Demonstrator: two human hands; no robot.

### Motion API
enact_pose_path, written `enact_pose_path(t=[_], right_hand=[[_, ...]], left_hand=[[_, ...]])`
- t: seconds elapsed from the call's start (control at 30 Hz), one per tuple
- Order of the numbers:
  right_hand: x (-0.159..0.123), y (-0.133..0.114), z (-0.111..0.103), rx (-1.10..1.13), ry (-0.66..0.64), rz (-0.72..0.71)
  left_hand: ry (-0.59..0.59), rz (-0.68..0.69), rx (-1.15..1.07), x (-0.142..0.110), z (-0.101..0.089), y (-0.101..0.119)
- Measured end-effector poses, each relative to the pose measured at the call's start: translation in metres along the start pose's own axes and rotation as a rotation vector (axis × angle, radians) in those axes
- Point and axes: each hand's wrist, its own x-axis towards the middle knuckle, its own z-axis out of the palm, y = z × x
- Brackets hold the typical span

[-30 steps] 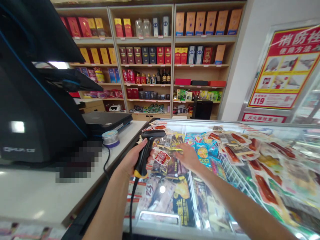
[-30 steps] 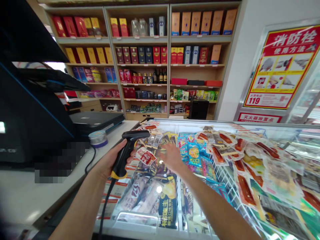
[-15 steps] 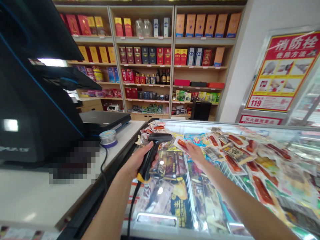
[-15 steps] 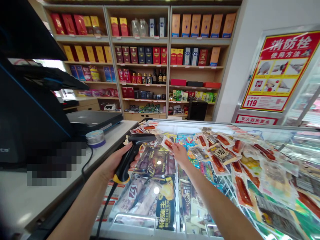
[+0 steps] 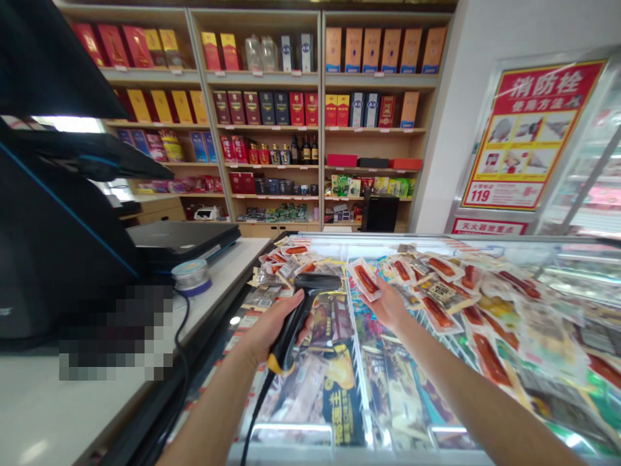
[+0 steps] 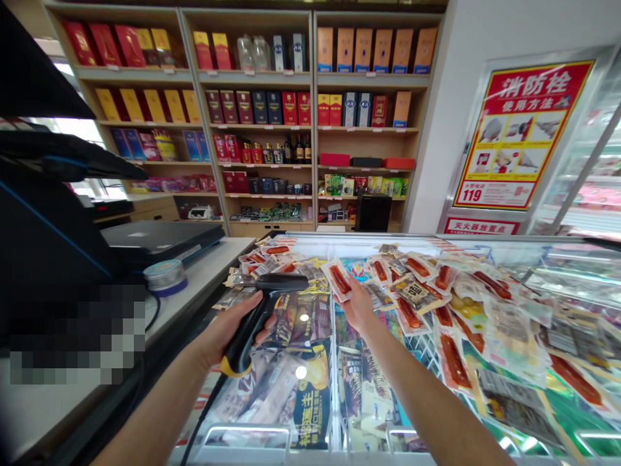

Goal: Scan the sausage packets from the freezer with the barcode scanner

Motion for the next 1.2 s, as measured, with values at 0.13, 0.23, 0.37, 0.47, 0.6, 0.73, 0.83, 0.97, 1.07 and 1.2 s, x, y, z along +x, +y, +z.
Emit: enact_pose_path(t=[0.13,0.23,0.37,0.47,0.6,0.73,0.83,0.97,1.07,1.2], right_hand=[[0.001,-0.004,-0.003,0.003,-0.051,0.021],[0.003,-0.008,-0.005,0.059,-0.088,0.074],[0.008,-0.013,-0.008,0.170,-0.018,0.083],[0.011,-0.016,-0.012,0.157,0.023,0.008],[0.013,-0.021,-0.018,0.073,0.105,-0.020],[0.014,-0.021,-0.020,0.107,0.059,-0.067],[0.014,-0.018,-0.018,0.169,0.033,-0.079],[0.013,-0.011,-0.014,0.233,0.053,-0.073],[0.011,-0.009,-0.012,0.273,0.096,-0.037],[0.009,-0.008,-0.010,0.296,0.124,-0.022]], left_hand=[[-0.015,-0.008,-0.009,0.000,0.002,-0.002],[-0.024,-0.029,-0.007,-0.001,0.005,-0.003],[-0.027,-0.045,0.023,-0.001,0.012,-0.005],[-0.047,-0.053,0.055,-0.001,0.014,-0.007],[-0.024,-0.061,0.046,0.000,0.014,-0.008],[-0.029,-0.062,0.038,0.001,0.014,-0.009],[-0.031,-0.069,0.020,0.002,0.015,-0.009],[-0.043,-0.063,-0.025,0.002,0.015,-0.010],[-0.063,-0.067,-0.051,0.003,0.014,-0.011],[-0.079,-0.074,-0.064,0.003,0.017,-0.013]])
